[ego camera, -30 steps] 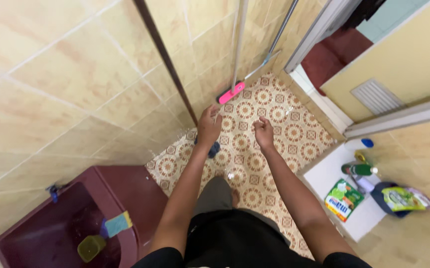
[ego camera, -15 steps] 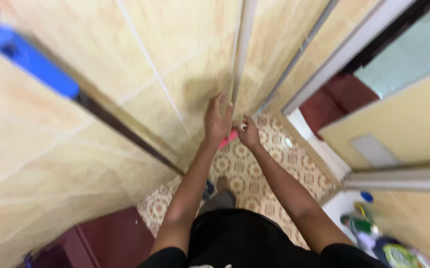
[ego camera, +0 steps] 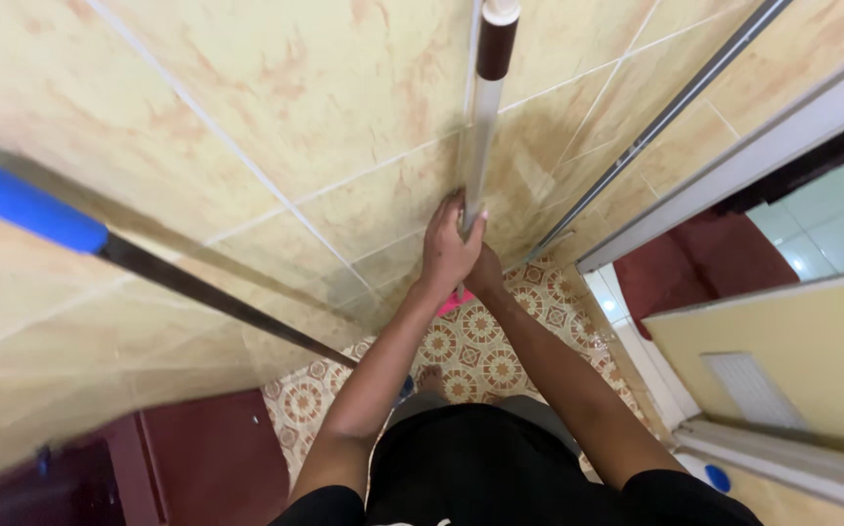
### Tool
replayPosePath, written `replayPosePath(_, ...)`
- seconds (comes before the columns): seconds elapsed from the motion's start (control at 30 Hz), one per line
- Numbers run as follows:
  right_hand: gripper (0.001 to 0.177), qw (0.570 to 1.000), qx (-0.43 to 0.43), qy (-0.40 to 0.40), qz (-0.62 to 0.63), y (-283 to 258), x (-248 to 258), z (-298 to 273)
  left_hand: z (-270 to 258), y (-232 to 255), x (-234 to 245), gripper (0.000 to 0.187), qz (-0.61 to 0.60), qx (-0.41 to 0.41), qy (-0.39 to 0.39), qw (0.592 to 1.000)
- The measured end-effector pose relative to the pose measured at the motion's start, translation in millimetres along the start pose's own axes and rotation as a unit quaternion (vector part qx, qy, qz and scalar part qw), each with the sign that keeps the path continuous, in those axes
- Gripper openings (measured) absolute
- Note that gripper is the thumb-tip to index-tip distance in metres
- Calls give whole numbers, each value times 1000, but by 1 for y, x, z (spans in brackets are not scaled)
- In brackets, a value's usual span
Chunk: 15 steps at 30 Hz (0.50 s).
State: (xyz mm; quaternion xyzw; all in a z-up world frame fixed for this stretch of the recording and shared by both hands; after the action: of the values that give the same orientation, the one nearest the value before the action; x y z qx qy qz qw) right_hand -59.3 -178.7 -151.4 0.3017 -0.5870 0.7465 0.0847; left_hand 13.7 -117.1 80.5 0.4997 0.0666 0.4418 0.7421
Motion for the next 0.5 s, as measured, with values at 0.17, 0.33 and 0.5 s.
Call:
replayPosePath(0.17,34,985,159,-21,58,-33,30,-29,-9,39,9,22,-87,49,71,992)
replayPosePath(0.33,29,966,196,-121,114,-26,31,-62,-29,75,30,25,-137,88,148,975)
replayPosePath(0.5,39,958,193,-212,5,35,-14,-112,-81,87,74,19,-268,124,243,924)
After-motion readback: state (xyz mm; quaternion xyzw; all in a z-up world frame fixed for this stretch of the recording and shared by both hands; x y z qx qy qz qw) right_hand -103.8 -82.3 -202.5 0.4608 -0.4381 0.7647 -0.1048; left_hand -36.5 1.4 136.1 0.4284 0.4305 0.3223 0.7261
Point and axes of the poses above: each hand's wrist, its own z-axis towards the middle knuckle, its own x-axis out of the back of the hand, y = z × x, the point moved 10 cm from there along z, towards the middle knuckle, and after that the axes turned 10 degrees about y, right-handed, at the moved point
